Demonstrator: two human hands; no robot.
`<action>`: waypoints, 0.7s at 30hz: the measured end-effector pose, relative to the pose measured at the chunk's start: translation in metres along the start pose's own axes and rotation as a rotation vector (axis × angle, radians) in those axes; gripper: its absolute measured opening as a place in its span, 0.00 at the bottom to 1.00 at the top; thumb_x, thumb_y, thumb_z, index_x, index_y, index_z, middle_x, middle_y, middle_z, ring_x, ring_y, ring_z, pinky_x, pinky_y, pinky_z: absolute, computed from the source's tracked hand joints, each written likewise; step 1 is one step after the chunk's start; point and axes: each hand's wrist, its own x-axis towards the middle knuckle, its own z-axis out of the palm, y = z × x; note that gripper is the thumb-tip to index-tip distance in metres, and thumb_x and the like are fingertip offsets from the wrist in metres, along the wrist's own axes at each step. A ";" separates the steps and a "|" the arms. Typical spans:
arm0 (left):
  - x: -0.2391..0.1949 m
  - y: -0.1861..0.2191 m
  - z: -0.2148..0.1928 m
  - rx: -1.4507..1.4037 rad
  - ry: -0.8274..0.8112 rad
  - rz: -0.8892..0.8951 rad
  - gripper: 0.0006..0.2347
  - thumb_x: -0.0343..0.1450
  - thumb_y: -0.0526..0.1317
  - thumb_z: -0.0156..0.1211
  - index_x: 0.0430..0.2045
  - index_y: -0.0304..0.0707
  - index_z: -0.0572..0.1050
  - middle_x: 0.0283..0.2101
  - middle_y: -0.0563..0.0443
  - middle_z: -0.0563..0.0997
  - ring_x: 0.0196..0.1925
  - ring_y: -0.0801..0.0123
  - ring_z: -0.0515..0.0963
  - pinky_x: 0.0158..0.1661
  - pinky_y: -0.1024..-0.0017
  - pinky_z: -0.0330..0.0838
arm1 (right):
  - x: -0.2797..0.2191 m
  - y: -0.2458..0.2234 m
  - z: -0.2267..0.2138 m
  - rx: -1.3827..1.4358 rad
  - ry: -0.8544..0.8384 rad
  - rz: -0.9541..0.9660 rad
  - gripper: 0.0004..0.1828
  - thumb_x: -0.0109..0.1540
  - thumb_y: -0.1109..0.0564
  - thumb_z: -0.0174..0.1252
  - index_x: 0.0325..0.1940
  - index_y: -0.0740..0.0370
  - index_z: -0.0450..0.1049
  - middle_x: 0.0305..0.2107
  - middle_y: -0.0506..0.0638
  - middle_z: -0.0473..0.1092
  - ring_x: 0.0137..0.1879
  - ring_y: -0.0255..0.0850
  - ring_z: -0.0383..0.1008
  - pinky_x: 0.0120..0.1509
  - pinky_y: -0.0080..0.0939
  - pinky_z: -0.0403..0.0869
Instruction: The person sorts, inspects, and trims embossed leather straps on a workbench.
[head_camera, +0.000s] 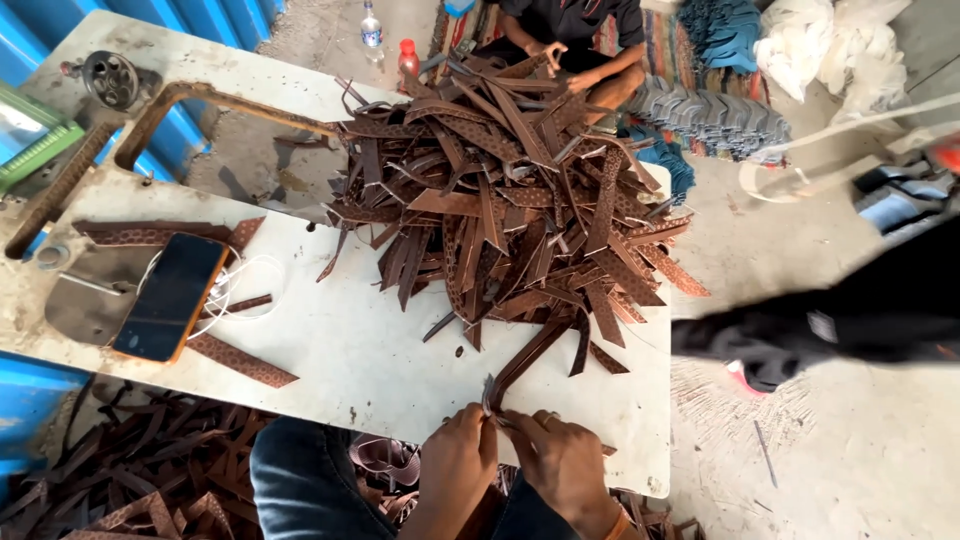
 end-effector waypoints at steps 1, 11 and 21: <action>-0.001 -0.001 0.001 0.022 -0.023 0.009 0.05 0.72 0.39 0.59 0.31 0.36 0.75 0.29 0.42 0.83 0.29 0.49 0.84 0.30 0.57 0.77 | 0.001 0.001 0.002 0.001 -0.024 -0.016 0.07 0.61 0.54 0.65 0.41 0.54 0.83 0.18 0.48 0.76 0.17 0.41 0.73 0.21 0.44 0.69; 0.008 -0.042 0.027 -0.431 0.034 -0.094 0.07 0.72 0.39 0.60 0.35 0.34 0.78 0.32 0.44 0.87 0.34 0.59 0.91 0.33 0.66 0.86 | -0.006 0.014 0.007 0.184 -0.077 0.075 0.07 0.59 0.56 0.63 0.41 0.55 0.81 0.25 0.50 0.79 0.26 0.48 0.79 0.29 0.47 0.75; 0.014 0.000 0.013 0.086 0.089 0.087 0.11 0.66 0.39 0.61 0.42 0.45 0.78 0.37 0.49 0.81 0.38 0.52 0.83 0.37 0.57 0.78 | -0.015 0.027 0.034 0.122 -0.008 0.116 0.11 0.57 0.54 0.65 0.44 0.49 0.82 0.26 0.50 0.79 0.29 0.49 0.81 0.35 0.47 0.78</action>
